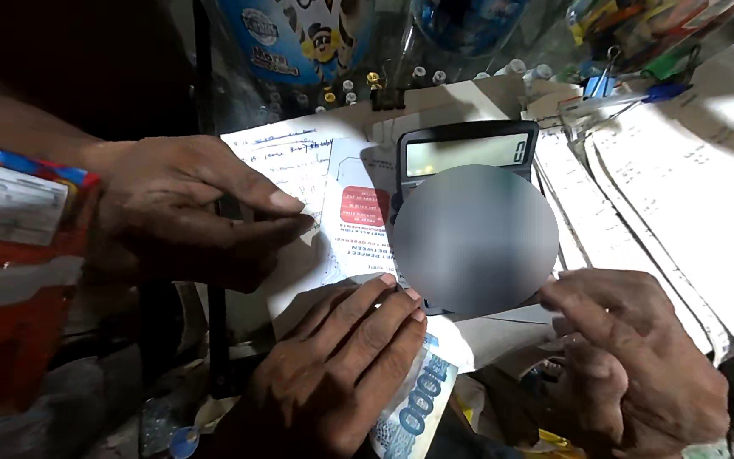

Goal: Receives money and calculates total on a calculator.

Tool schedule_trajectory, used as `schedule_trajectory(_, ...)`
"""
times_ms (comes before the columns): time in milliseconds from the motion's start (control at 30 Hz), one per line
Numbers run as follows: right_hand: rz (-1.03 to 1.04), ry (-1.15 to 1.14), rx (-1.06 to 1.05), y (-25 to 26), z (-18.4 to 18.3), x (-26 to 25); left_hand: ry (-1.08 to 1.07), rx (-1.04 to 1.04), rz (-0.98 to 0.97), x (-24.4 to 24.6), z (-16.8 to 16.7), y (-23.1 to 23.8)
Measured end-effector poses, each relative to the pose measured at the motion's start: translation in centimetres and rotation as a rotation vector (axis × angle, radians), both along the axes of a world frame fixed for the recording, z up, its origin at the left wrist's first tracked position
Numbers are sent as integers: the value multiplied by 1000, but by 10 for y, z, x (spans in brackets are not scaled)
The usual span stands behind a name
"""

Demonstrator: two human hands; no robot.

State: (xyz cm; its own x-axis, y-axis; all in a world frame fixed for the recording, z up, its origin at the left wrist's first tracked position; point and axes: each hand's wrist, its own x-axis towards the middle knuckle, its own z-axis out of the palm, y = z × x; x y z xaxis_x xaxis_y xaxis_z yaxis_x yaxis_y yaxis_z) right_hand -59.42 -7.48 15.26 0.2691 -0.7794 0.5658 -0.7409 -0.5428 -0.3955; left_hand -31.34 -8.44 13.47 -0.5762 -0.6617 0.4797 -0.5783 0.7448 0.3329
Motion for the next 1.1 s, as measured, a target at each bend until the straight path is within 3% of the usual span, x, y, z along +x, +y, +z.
schedule_trajectory(200, 124, 48, -35, -5, 1, 13, -6, -4, 15, -2, 0, -1)
schedule_trajectory(1100, 234, 159, -27, -20, 6, 35, -1, -22, 5, -2, 0, -2)
